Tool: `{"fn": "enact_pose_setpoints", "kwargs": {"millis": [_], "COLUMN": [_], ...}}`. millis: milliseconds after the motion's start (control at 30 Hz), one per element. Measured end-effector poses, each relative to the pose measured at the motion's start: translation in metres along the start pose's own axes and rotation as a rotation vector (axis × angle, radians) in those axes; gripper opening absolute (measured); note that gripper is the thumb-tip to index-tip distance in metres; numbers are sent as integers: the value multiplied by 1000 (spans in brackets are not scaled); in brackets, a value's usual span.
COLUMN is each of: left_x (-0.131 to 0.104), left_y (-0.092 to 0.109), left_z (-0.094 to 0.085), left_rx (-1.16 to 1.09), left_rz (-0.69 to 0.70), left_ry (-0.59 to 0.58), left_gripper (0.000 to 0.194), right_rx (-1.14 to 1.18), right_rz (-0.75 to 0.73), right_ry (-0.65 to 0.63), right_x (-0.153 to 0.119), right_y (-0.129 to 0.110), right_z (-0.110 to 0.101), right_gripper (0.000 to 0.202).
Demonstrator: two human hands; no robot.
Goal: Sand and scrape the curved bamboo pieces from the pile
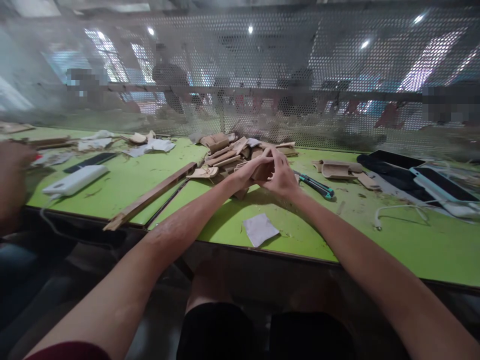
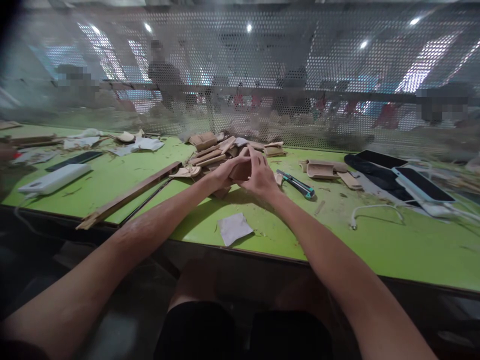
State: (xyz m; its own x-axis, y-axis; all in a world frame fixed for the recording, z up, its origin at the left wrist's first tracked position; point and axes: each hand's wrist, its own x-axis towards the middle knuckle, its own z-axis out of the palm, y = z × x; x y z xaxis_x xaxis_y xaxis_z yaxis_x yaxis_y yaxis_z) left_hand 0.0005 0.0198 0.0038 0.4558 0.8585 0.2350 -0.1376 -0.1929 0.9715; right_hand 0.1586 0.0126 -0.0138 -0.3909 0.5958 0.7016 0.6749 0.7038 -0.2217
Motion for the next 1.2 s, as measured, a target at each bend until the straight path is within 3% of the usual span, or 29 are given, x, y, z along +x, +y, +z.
{"fn": "enact_pose_setpoints", "kwargs": {"millis": [133,400,633,800,967,1100,1200], "left_x": [-1,-10,-9,-8,-9,-11,-12], "left_y": [5,16,15,8,7,7,6], "left_z": [4,10,10,1,-6,-6,-4], "left_rx": [-192,-302,-290,-257,-307,-271,-263], "left_rz": [-98,-150,-152,-103,-33,-61,-79], "left_ry": [-24,2,-58,-110,-111,-160,-121], "left_gripper": [26,24,19,22,36,44,43], "right_rx": [-52,-94,-135,-174,-141,-98,-65], "right_rz": [16,35,114,189,179,123,101], "right_ry": [42,133,208,294,236,158,103], "right_x": [0,1,2,5,6,4,3], "right_y": [-2,1,-1,14,20,6,-6], "right_z": [-1,-6,-7,-14,-13,-6,-1], "right_gripper": [115,102,96,105,112,110,110]}}
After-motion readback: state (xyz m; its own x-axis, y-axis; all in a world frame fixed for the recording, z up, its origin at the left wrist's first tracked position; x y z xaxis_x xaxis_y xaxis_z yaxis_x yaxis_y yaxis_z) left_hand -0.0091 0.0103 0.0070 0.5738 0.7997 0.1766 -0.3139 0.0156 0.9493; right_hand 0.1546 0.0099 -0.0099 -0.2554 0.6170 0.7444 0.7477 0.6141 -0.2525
